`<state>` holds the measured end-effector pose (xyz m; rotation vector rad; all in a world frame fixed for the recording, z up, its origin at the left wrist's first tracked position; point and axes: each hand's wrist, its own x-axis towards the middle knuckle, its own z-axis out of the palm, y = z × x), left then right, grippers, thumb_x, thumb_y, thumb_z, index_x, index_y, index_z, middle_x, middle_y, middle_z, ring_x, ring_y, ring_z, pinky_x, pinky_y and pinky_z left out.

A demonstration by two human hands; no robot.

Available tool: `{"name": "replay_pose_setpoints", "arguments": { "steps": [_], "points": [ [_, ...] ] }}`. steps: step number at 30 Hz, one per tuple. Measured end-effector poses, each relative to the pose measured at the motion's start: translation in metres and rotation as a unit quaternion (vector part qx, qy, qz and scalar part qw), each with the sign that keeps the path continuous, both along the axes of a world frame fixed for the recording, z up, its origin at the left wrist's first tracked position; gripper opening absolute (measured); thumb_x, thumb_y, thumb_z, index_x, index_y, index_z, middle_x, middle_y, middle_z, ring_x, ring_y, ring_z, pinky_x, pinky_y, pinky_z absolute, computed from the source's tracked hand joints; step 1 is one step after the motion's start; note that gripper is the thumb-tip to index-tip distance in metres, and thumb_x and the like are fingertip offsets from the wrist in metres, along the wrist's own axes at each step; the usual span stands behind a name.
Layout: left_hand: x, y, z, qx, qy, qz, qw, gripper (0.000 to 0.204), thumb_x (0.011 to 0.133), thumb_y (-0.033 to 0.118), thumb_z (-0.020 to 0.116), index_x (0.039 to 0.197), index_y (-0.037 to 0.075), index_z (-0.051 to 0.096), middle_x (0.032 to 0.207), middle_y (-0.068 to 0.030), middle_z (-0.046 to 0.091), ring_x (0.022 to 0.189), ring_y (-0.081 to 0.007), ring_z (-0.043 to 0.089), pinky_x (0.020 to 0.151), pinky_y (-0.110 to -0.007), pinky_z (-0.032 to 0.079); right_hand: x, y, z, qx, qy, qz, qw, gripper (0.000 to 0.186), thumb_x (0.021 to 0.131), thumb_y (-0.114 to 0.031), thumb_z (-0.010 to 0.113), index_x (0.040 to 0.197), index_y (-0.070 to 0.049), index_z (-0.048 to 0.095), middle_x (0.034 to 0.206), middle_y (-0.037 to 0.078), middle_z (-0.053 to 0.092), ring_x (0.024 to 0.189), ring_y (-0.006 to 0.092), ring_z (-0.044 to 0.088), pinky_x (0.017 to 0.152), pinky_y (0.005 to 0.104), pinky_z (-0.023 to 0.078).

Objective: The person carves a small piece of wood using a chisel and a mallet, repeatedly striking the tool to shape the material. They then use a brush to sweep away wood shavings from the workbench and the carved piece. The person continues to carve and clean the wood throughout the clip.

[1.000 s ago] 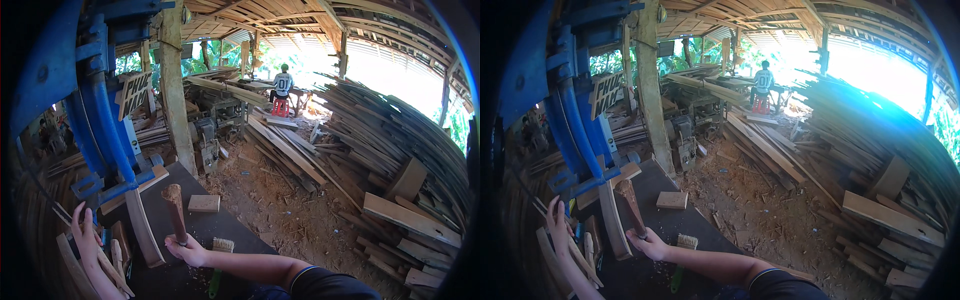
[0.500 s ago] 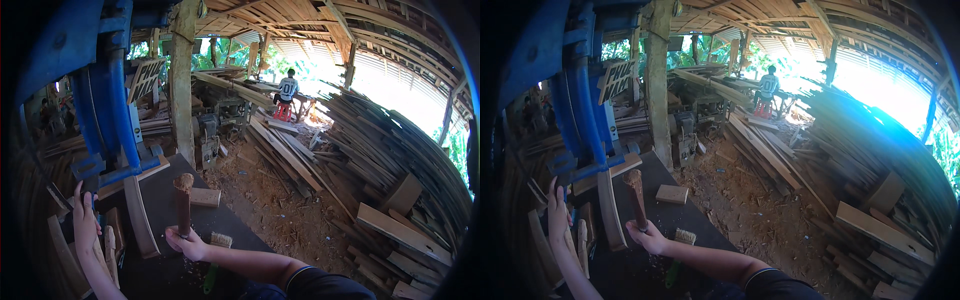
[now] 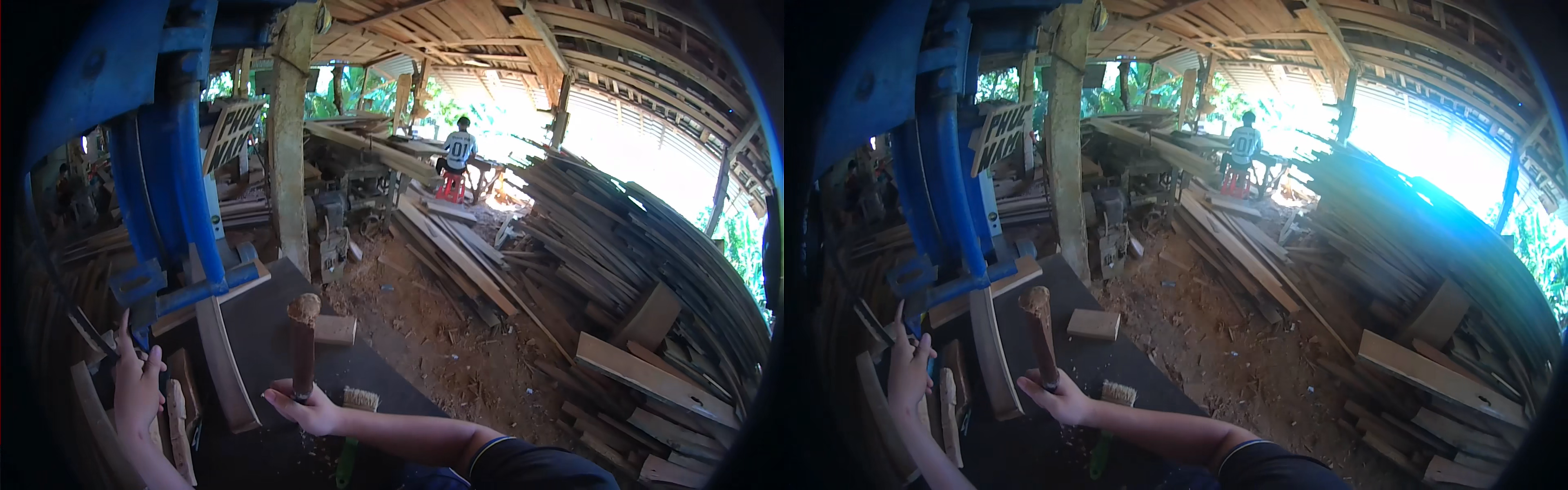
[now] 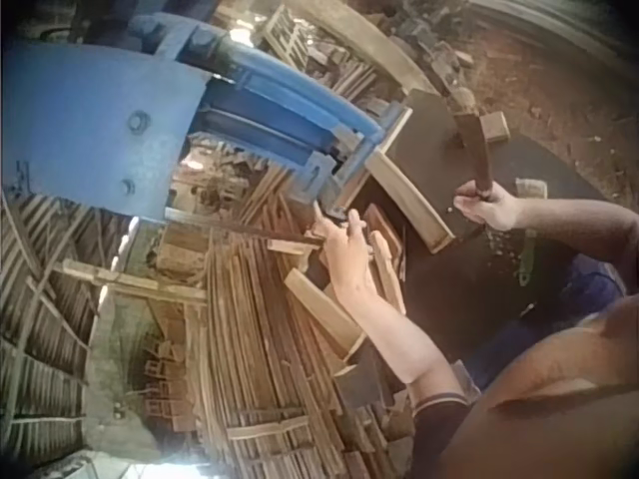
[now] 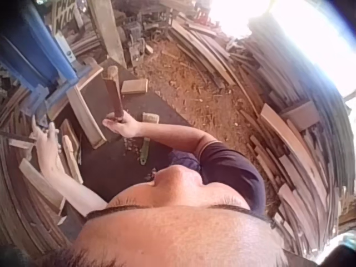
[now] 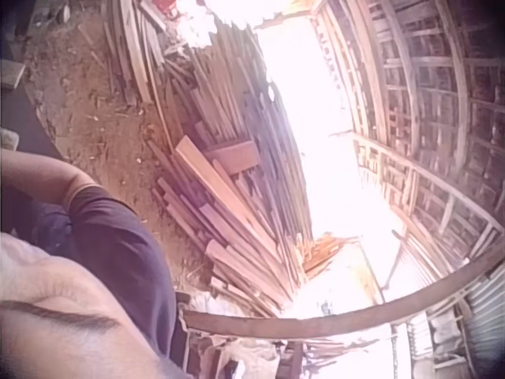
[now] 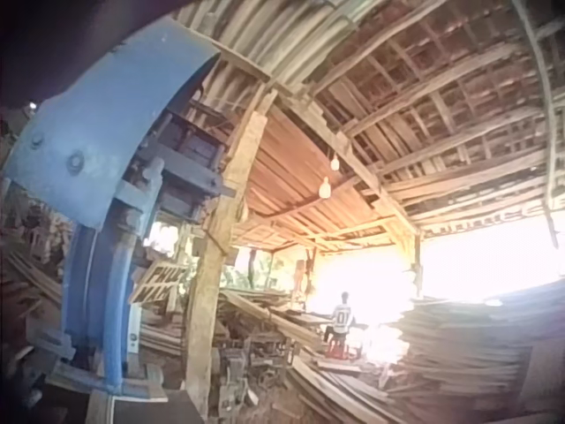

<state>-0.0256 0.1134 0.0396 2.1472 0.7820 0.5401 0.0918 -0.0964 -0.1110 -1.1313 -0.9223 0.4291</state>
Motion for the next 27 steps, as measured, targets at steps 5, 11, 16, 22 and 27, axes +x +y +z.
{"name": "replay_pose_setpoints", "arguments": {
  "steps": [5, 11, 16, 22, 27],
  "points": [
    [0.004, 0.003, -0.01, 0.007, 0.052, -0.003, 0.999, 0.069, 0.1, 0.014, 0.05, 0.155, 0.031, 0.013, 0.094, -0.0108, 0.056, 0.06, -0.0138, 0.053, 0.042, -0.027, 0.045, 0.002, -0.008, -0.002, 0.0, -0.08, -0.046, 0.996, 0.033, 0.101, -0.016, 0.052, 0.07, -0.006, 0.046, 0.061, -0.003, 0.038, 0.057, 0.0068, 0.036, 0.051, 0.0302, 0.033],
    [-0.007, 0.014, -0.031, 0.039, -0.013, 0.007, 0.999, 0.063, 0.099, 0.013, 0.05, 0.153, 0.027, 0.021, 0.072, -0.0039, 0.051, 0.046, -0.0089, 0.043, 0.036, -0.023, 0.036, -0.001, -0.009, 0.012, -0.007, -0.072, -0.007, 0.997, 0.03, 0.101, -0.016, 0.051, 0.074, -0.006, 0.047, 0.066, -0.003, 0.036, 0.064, 0.0065, 0.035, 0.058, 0.0294, 0.034],
    [-0.044, -0.013, 0.013, 0.06, 0.077, -0.054, 0.994, 0.036, 0.099, 0.013, 0.052, 0.134, 0.016, 0.048, 0.076, -0.005, 0.05, 0.046, -0.0079, 0.043, 0.036, -0.024, 0.033, -0.002, -0.005, 0.009, 0.016, -0.074, 0.0, 0.997, 0.031, 0.102, -0.018, 0.051, 0.073, -0.006, 0.047, 0.066, -0.003, 0.036, 0.064, 0.0073, 0.035, 0.058, 0.0302, 0.034],
    [-0.052, -0.029, 0.016, 0.18, -0.035, -0.117, 0.976, 0.005, 0.096, 0.012, 0.055, 0.098, 0.007, 0.053, 0.07, -0.0015, 0.047, 0.044, -0.0076, 0.04, 0.037, -0.023, 0.029, 0.0, -0.006, 0.008, 0.006, -0.067, -0.001, 0.998, 0.03, 0.101, -0.019, 0.053, 0.074, -0.006, 0.048, 0.066, -0.003, 0.038, 0.064, 0.0077, 0.036, 0.058, 0.0306, 0.035],
    [-0.04, -0.082, 0.022, 0.061, -0.231, -0.199, 0.95, 0.016, 0.099, 0.019, 0.048, 0.089, 0.006, 0.049, 0.06, 0.0002, 0.043, 0.039, -0.0053, 0.037, 0.037, -0.021, 0.025, 0.002, -0.009, 0.007, -0.007, -0.058, -0.013, 0.998, 0.034, 0.102, -0.022, 0.053, 0.072, -0.007, 0.048, 0.065, -0.003, 0.037, 0.064, 0.0066, 0.036, 0.058, 0.0293, 0.035]
  ]
}}
